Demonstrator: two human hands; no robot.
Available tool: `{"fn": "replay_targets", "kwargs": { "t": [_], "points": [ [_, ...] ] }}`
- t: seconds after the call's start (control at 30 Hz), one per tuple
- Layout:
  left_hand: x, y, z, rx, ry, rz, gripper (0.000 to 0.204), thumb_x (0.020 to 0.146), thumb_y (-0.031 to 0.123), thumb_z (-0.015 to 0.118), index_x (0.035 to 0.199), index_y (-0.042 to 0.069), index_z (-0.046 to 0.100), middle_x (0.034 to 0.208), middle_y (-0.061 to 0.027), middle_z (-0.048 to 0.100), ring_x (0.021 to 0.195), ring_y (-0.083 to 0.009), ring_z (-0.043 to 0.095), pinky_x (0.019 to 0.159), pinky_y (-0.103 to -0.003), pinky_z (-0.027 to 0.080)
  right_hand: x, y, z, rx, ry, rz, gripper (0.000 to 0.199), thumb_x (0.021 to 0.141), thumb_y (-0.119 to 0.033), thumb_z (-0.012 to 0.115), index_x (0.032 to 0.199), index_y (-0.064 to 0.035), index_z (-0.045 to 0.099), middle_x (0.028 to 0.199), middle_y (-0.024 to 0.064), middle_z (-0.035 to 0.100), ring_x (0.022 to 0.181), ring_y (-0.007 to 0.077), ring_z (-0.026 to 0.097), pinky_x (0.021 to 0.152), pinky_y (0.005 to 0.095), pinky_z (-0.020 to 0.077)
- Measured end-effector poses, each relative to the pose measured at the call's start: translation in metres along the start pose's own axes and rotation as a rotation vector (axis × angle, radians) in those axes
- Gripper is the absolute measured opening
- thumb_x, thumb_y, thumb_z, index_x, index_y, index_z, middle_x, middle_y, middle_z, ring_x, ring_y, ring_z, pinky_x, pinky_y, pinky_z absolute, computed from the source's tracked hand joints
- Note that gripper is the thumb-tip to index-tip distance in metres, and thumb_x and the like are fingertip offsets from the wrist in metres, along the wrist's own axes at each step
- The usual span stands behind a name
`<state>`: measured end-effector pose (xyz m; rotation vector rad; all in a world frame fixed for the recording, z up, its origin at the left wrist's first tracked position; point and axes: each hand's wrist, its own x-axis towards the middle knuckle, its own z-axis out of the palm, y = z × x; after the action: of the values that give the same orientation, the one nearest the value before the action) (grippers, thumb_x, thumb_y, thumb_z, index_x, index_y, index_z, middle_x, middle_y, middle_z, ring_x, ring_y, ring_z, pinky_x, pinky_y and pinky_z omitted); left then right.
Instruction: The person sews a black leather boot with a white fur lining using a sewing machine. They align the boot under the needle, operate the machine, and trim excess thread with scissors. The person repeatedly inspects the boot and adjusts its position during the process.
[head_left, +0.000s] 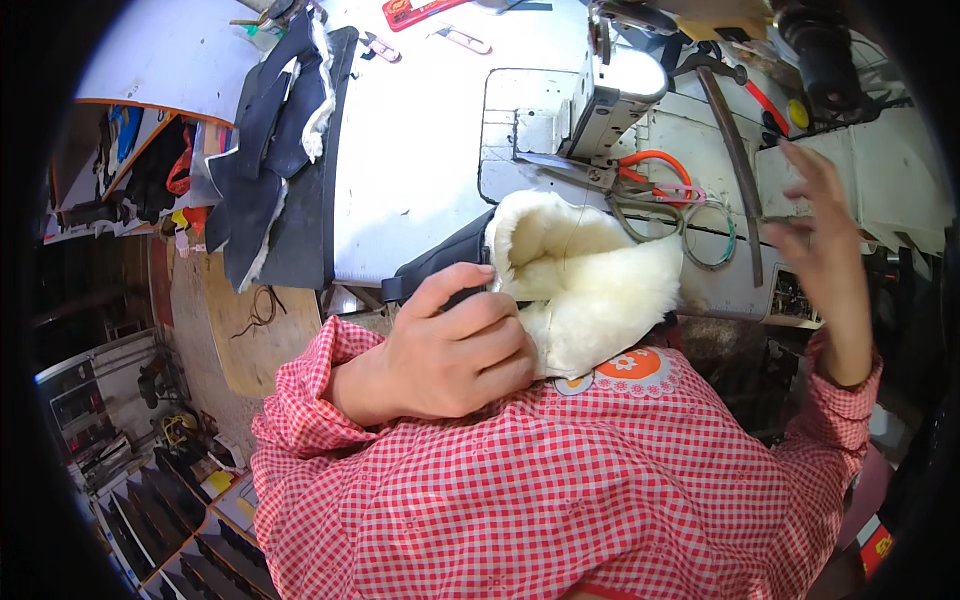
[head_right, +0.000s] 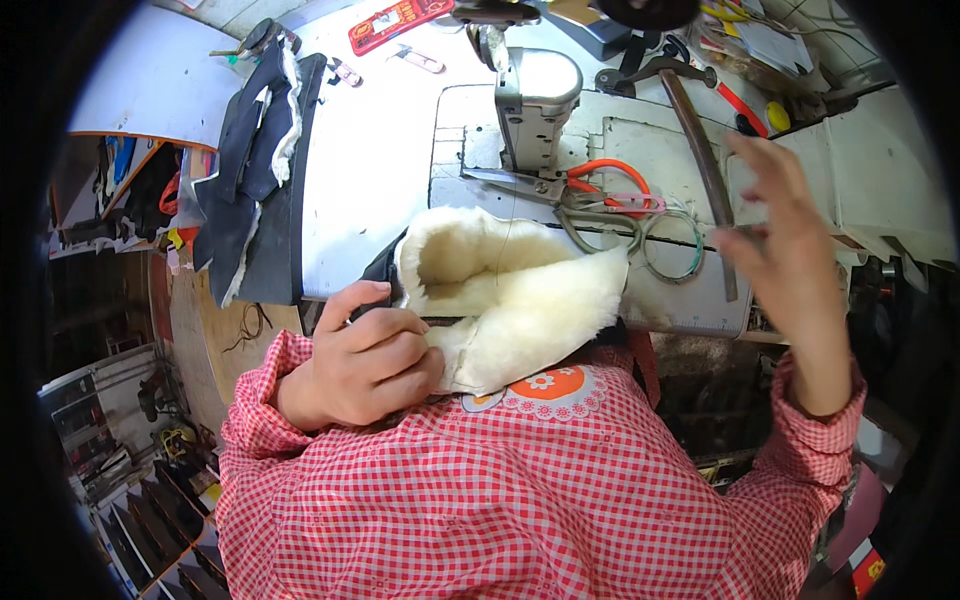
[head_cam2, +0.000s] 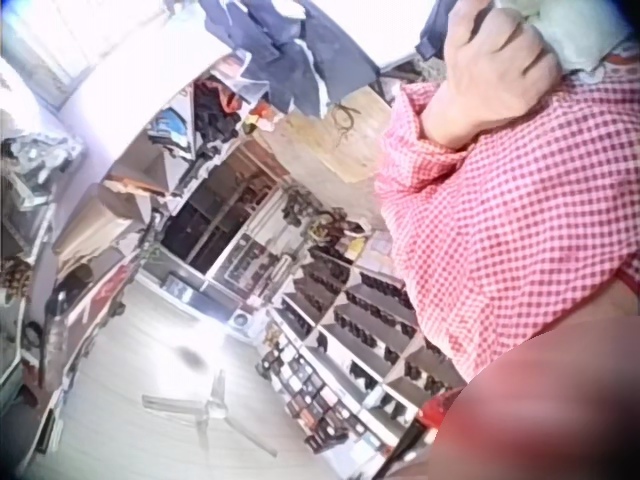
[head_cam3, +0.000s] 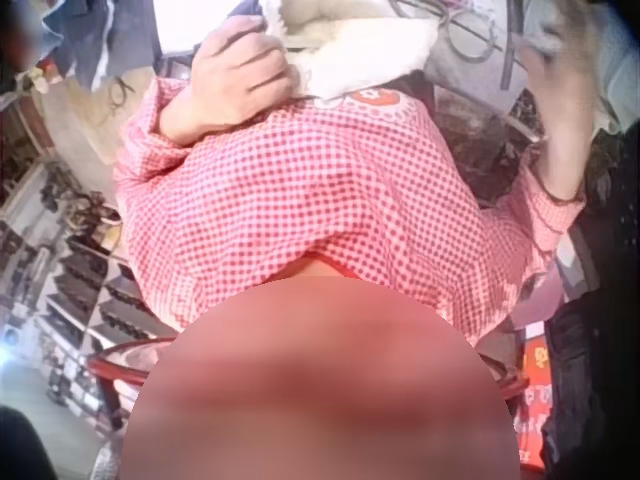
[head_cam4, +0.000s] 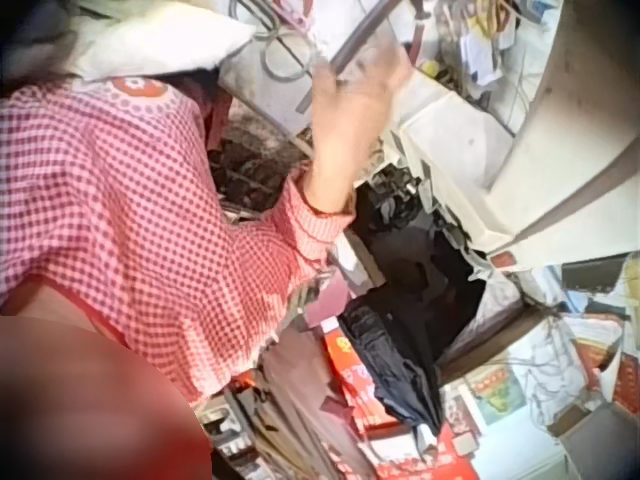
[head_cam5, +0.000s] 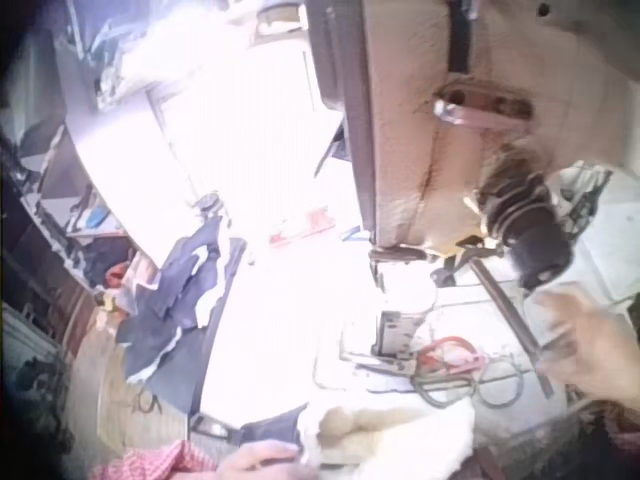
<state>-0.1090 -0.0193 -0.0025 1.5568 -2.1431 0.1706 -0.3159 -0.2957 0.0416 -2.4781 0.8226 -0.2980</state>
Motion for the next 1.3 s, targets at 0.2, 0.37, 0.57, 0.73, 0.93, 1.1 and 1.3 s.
{"fn": "replay_targets", "kwargs": {
  "t": [0.2,0.37,0.57,0.73,0.93,1.1,1.3],
  "points": [
    [0.028,-0.030,-0.007,-0.377,-0.153,-0.184,0.015,0.073,0.022,0.069,0.081,0.012,0.062,0.084,-0.0022,0.057,0.088,-0.0240,0.057,0.091,-0.043,0.039,-0.015,-0.031,0.052,0.235,-0.376,-0.626,0.067,0.075,-0.032,0.073,0.132,-0.0075,0.048,0.134,0.0183,0.048,0.120,0.0347,0.051,0.098,0.0423,0.0432],
    [0.061,-0.076,-0.018,-0.766,-0.296,-0.395,0.027,0.074,0.009,0.076,0.093,0.003,0.059,0.080,-0.0083,0.057,0.081,-0.0249,0.055,0.078,-0.032,0.043,0.027,-0.058,0.075,0.635,-0.641,-0.300,0.031,0.081,-0.019,0.069,0.106,-0.0034,0.062,0.090,0.0118,0.067,0.081,0.0231,0.065,0.076,0.0337,0.0489],
    [0.091,-0.112,-0.015,-1.343,-0.222,-0.748,0.019,0.085,0.002,0.062,0.102,0.004,0.054,0.088,0.0030,0.059,0.079,-0.0039,0.054,0.070,-0.018,0.042,0.065,-0.044,0.075,1.308,-0.785,0.091,0.028,0.086,-0.007,0.064,0.111,0.0032,0.063,0.095,0.0035,0.067,0.081,0.0090,0.062,0.076,0.0225,0.0490],
    [0.097,-0.121,0.008,-1.486,-0.081,-0.742,0.017,0.084,0.000,0.060,0.099,0.005,0.053,0.090,-0.0008,0.058,0.081,-0.0073,0.055,0.077,-0.020,0.043,0.065,-0.036,0.075,1.375,-0.727,0.164,0.032,0.087,-0.010,0.064,0.115,0.0038,0.061,0.096,0.0049,0.067,0.079,0.0085,0.062,0.076,0.0214,0.0497],
    [0.083,-0.081,0.023,-0.938,0.228,-0.637,0.015,0.084,0.006,0.062,0.093,0.005,0.049,0.113,-0.0116,0.052,0.106,-0.0185,0.051,0.090,-0.030,0.042,0.052,-0.020,0.097,1.522,-0.755,0.215,0.035,0.089,-0.009,0.061,0.121,0.0022,0.054,0.104,0.0059,0.065,0.087,0.0093,0.063,0.079,0.0223,0.0505],
    [0.074,-0.045,0.024,-0.155,0.071,-0.525,0.025,0.072,0.006,0.072,0.086,0.004,0.052,0.106,-0.0176,0.050,0.101,-0.0356,0.047,0.085,-0.040,0.041,0.043,-0.017,0.124,1.584,-0.771,0.233,0.033,0.089,-0.008,0.060,0.120,0.0024,0.053,0.107,0.0067,0.063,0.093,0.0103,0.062,0.083,0.0233,0.0500],
    [0.057,-0.071,0.038,0.140,0.152,-0.365,0.014,0.075,-0.001,0.063,0.078,0.004,0.050,0.078,-0.0109,0.053,0.072,-0.0309,0.050,0.067,-0.039,0.041,0.036,-0.014,0.138,1.643,-0.722,0.195,0.034,0.089,-0.005,0.059,0.121,0.0018,0.053,0.109,0.0075,0.063,0.097,0.0113,0.061,0.087,0.0246,0.0491]
  ]
}}
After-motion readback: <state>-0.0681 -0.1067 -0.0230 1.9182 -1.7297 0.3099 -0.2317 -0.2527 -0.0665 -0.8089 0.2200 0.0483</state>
